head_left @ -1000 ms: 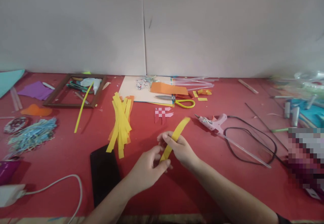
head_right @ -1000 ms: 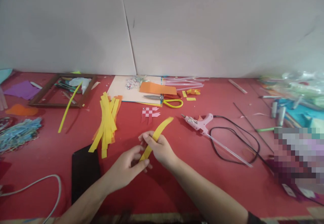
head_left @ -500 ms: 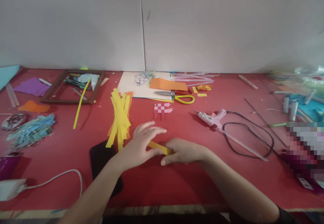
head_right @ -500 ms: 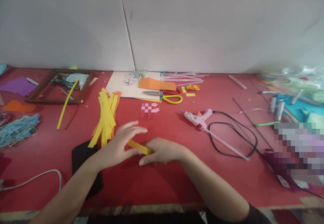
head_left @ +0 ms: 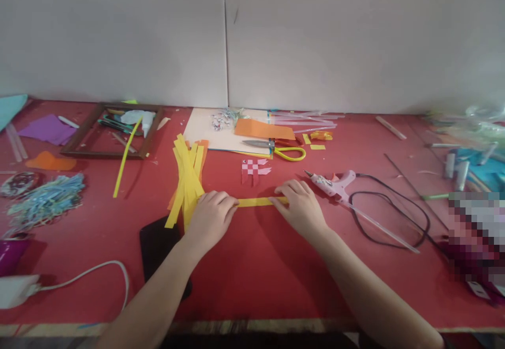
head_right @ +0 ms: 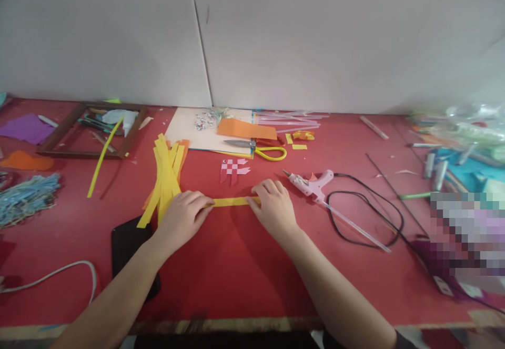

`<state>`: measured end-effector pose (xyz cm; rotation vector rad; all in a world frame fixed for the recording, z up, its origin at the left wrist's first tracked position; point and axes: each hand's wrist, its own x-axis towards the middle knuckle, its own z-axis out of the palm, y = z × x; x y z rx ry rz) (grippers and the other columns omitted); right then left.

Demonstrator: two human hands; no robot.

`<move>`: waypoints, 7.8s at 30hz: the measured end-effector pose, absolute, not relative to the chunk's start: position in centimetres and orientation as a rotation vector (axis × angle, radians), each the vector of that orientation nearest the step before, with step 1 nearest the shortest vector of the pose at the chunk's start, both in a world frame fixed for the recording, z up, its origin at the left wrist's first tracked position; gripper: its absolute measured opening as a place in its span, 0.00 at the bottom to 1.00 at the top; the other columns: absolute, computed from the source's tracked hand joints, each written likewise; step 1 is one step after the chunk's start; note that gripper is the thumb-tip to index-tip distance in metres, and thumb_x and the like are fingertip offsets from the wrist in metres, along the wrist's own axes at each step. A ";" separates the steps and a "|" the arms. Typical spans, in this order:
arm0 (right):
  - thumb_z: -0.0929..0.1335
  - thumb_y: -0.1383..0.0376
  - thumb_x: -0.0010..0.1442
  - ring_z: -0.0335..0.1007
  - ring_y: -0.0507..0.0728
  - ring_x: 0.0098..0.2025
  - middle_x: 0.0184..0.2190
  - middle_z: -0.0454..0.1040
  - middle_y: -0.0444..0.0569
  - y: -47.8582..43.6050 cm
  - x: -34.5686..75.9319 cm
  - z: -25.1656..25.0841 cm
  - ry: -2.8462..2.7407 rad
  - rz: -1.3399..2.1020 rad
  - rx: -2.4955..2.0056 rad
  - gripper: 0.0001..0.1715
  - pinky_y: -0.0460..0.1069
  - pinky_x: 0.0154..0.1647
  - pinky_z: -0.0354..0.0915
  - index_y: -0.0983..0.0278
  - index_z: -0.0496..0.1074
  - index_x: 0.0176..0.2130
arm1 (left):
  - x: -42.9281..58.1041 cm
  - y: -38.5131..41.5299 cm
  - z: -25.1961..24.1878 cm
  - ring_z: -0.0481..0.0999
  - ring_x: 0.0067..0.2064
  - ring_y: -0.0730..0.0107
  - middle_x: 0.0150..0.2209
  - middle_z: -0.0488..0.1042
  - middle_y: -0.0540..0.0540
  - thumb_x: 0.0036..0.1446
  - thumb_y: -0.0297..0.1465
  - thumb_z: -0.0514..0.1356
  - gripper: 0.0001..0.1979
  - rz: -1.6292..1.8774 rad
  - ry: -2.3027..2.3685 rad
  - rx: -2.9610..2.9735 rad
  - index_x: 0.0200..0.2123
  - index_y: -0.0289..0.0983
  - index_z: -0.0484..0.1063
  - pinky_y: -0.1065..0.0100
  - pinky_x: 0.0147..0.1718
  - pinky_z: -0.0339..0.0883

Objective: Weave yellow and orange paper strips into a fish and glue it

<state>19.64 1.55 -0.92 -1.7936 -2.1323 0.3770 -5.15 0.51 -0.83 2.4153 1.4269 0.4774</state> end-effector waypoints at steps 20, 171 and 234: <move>0.65 0.69 0.65 0.72 0.60 0.50 0.48 0.78 0.54 -0.1 18.5 -3.0 -2.307 0.404 -1.085 0.12 0.60 0.54 0.71 0.64 0.74 0.48 | -11.1 2.5 -0.3 0.75 0.46 0.50 0.41 0.77 0.39 0.60 0.40 0.58 0.14 0.309 2.373 1.895 0.43 0.36 0.71 0.57 0.45 0.66; 0.64 0.68 0.66 0.71 0.61 0.48 0.46 0.79 0.51 -0.1 20.1 -2.4 -2.311 0.461 -1.248 0.14 0.61 0.53 0.64 0.59 0.77 0.46 | -10.1 1.5 -0.6 0.71 0.45 0.48 0.40 0.71 0.34 0.64 0.33 0.51 0.12 0.452 2.323 2.217 0.34 0.35 0.72 0.52 0.46 0.63; 0.67 0.67 0.63 0.69 0.64 0.54 0.48 0.76 0.54 -3.4 22.9 -1.8 -2.165 0.107 -1.328 0.13 0.61 0.56 0.67 0.61 0.71 0.49 | -8.8 -0.9 0.8 0.71 0.58 0.51 0.56 0.74 0.38 0.64 0.38 0.58 0.21 0.411 1.303 2.724 0.56 0.35 0.67 0.50 0.55 0.66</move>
